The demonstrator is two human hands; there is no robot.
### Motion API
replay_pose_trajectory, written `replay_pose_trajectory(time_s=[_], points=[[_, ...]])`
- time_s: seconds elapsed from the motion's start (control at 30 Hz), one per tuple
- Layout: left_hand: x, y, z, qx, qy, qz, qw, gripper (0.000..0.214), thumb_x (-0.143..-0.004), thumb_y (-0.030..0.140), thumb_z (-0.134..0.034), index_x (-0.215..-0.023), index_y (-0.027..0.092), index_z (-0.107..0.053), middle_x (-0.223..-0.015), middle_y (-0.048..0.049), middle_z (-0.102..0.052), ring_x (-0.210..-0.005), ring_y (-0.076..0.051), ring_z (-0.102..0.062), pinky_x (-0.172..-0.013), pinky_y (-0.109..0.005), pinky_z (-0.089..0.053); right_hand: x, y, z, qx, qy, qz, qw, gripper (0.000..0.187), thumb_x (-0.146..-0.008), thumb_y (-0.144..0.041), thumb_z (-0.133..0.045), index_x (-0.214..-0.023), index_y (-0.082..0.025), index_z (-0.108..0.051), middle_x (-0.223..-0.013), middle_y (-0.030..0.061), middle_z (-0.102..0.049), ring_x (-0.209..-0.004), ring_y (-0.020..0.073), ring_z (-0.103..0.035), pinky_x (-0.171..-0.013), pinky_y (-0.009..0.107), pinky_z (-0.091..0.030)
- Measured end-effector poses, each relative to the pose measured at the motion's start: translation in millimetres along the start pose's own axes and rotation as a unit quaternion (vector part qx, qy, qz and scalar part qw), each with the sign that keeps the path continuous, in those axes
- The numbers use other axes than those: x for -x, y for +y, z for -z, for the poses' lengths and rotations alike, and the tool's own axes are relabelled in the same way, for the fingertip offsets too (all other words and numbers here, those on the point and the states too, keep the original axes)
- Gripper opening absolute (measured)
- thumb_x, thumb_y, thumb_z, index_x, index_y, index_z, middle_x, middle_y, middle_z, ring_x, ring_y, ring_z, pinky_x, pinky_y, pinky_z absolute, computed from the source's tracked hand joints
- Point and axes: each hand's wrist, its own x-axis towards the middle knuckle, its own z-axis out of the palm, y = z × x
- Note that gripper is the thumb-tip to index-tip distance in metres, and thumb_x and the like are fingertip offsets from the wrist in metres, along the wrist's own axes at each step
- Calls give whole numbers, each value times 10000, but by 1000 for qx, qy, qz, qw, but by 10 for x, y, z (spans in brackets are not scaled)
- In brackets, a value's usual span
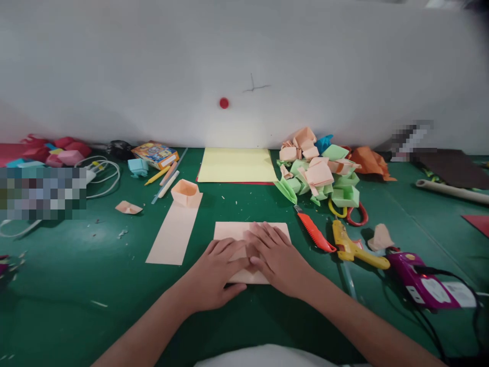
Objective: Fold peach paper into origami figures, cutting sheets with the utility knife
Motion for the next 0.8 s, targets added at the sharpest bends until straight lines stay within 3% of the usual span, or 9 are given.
replay_pose_trajectory(time_s=[0.1, 0.23, 0.4, 0.8], points=[[14, -17, -41, -34, 6, -14, 999, 468, -975, 436, -550, -1422, 301, -534, -1633, -116, -351, -1491, -398, -310, -1144, -618, -316, 18, 11, -25, 3, -9, -7, 1000, 571, -1059, -399, -364, -1585, -178, -346, -1679, 101, -262, -1553, 326, -183, -1234, 556, -239], [4, -30, -79, -43, 20, -29, 998, 446, -1034, 378, -447, -1472, 301, -492, -1686, -71, -246, -1551, -331, -220, -1221, -562, -243, 14, -4, -11, -2, -21, -13, 1000, 584, -1079, -431, -291, -1593, -158, -331, -1688, 106, -213, -1561, 323, -146, -1245, 551, -217], [4, -21, -87, -59, 18, -22, 998, 432, -1046, 315, -412, -1470, 288, -490, -1692, -65, -224, -1555, -299, -220, -1241, -532, -235, 2, -5, -16, -2, -21, -14, 1000, 622, -1075, -488, -292, -1599, -154, -317, -1691, 110, -180, -1564, 321, -129, -1249, 553, -206], [35, -8, -115, -94, 13, -19, 995, 450, -1067, 362, -367, -1503, 297, -463, -1681, -55, -264, -1547, -298, -243, -1236, -529, -250, -12, 3, -2, -14, -26, -11, 999, 716, -1044, -598, -296, -1593, -140, -325, -1683, 114, -234, -1562, 319, -148, -1250, 535, -207]])
